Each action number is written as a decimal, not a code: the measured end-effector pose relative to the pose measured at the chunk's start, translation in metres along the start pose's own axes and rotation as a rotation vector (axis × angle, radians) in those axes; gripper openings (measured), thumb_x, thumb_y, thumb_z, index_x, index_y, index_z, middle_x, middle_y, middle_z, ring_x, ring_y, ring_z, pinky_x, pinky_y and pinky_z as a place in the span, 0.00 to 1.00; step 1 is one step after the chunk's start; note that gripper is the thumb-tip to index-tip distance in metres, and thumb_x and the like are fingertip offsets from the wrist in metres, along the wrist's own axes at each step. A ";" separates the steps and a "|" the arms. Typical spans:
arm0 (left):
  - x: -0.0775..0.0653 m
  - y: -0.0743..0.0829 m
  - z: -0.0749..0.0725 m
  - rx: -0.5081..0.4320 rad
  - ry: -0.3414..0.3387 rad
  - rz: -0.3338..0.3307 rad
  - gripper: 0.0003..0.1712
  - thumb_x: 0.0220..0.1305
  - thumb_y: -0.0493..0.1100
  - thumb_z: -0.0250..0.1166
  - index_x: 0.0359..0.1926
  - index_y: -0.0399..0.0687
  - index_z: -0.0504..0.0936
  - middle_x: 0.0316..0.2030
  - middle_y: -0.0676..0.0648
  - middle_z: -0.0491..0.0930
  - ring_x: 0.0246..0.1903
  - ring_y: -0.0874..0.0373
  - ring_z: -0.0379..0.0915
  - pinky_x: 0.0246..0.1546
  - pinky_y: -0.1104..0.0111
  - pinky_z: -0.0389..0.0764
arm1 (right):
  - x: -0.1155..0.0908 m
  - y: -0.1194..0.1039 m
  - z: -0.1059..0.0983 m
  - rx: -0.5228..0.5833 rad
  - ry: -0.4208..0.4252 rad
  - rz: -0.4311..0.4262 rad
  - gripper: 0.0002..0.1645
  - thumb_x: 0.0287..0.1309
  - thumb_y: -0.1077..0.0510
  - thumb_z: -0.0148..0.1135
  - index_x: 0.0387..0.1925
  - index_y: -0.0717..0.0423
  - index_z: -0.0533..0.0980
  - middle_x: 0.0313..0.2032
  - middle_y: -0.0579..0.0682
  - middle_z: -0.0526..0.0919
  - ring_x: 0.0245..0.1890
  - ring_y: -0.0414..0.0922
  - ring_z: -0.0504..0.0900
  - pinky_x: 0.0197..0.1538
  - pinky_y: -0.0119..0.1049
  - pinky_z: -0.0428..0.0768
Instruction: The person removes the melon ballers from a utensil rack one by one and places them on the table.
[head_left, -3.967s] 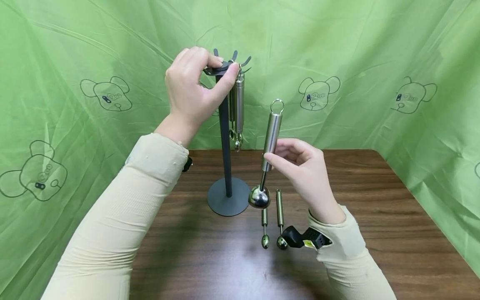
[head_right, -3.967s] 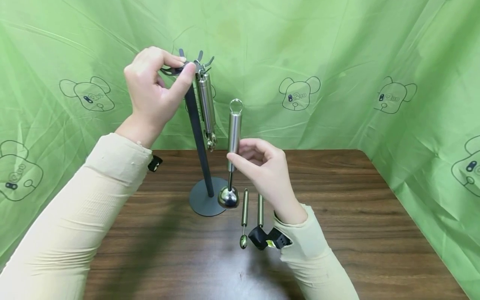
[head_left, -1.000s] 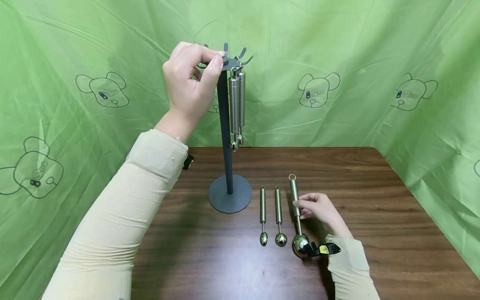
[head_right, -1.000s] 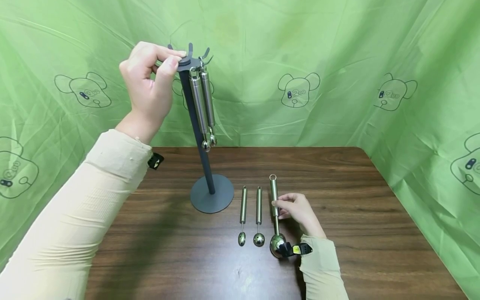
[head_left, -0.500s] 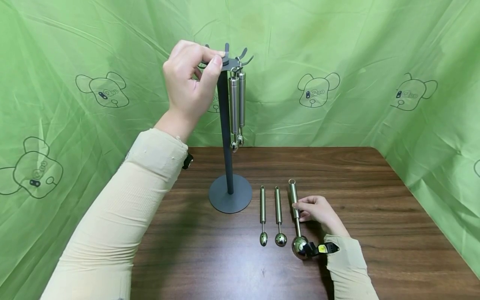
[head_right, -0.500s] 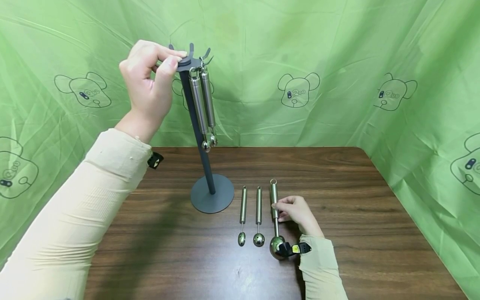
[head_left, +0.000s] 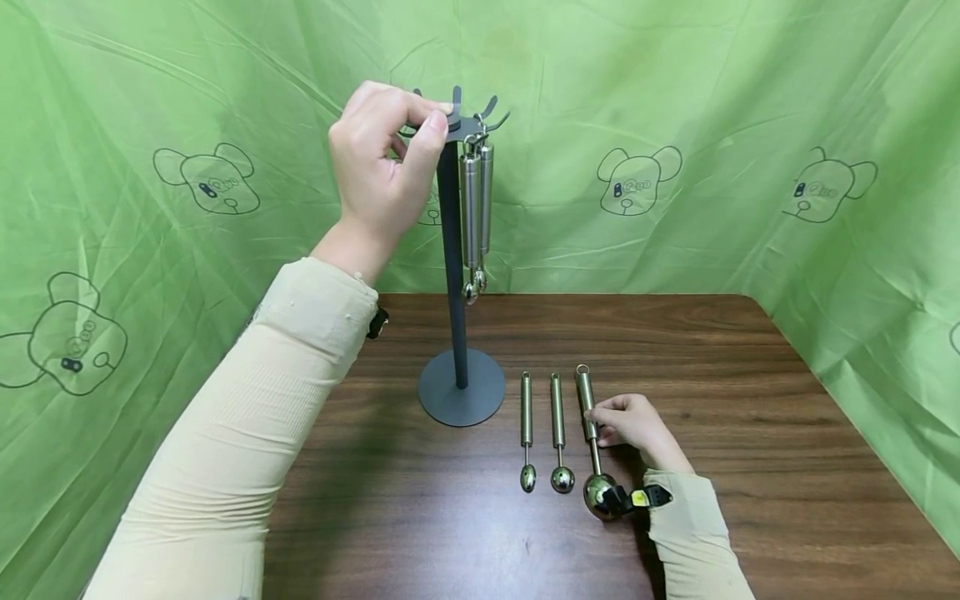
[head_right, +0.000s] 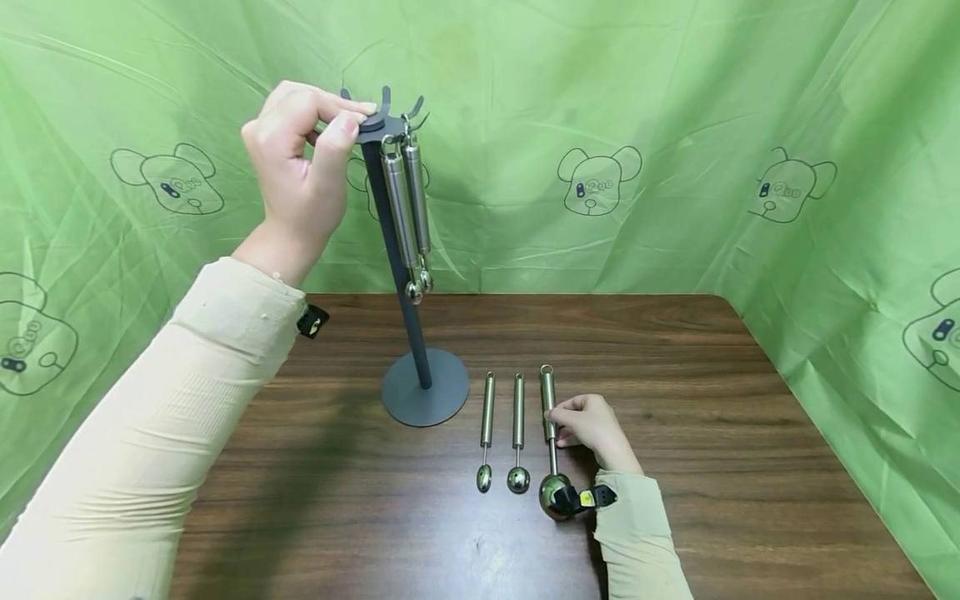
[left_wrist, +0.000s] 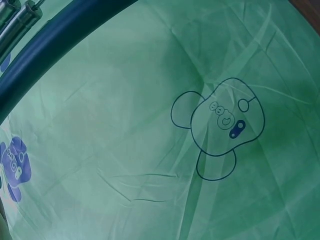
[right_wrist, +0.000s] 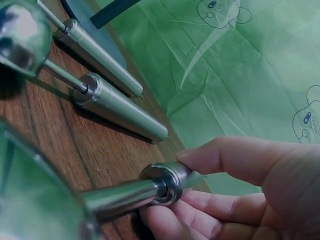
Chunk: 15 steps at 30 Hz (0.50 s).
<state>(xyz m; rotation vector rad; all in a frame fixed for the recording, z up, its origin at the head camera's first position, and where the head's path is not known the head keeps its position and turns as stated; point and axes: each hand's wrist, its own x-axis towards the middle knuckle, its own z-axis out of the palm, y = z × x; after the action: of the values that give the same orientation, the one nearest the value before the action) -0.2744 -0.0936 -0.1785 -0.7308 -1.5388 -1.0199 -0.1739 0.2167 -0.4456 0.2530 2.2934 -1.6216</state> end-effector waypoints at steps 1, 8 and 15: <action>0.000 0.000 0.000 -0.001 -0.001 0.000 0.25 0.55 0.51 0.52 0.20 0.33 0.81 0.29 0.43 0.89 0.30 0.48 0.74 0.26 0.78 0.64 | 0.000 0.000 0.000 -0.001 0.003 0.001 0.19 0.59 0.62 0.62 0.43 0.79 0.76 0.27 0.47 0.83 0.22 0.38 0.82 0.29 0.32 0.85; 0.000 0.000 0.000 -0.009 -0.001 -0.006 0.25 0.55 0.52 0.52 0.20 0.33 0.82 0.30 0.44 0.89 0.31 0.49 0.74 0.25 0.77 0.65 | 0.001 -0.002 0.002 -0.028 0.023 -0.003 0.18 0.59 0.62 0.62 0.42 0.78 0.76 0.26 0.48 0.83 0.22 0.38 0.82 0.29 0.32 0.85; -0.001 0.000 0.000 -0.011 -0.002 -0.004 0.25 0.56 0.51 0.52 0.20 0.33 0.81 0.30 0.43 0.89 0.31 0.49 0.75 0.25 0.78 0.65 | 0.002 0.001 0.005 -0.097 0.086 0.012 0.16 0.57 0.62 0.63 0.40 0.75 0.78 0.23 0.50 0.82 0.21 0.40 0.82 0.27 0.34 0.85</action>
<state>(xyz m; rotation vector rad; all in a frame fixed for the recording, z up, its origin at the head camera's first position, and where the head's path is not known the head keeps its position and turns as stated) -0.2743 -0.0935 -0.1794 -0.7367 -1.5380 -1.0321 -0.1744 0.2125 -0.4481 0.3191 2.4218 -1.5164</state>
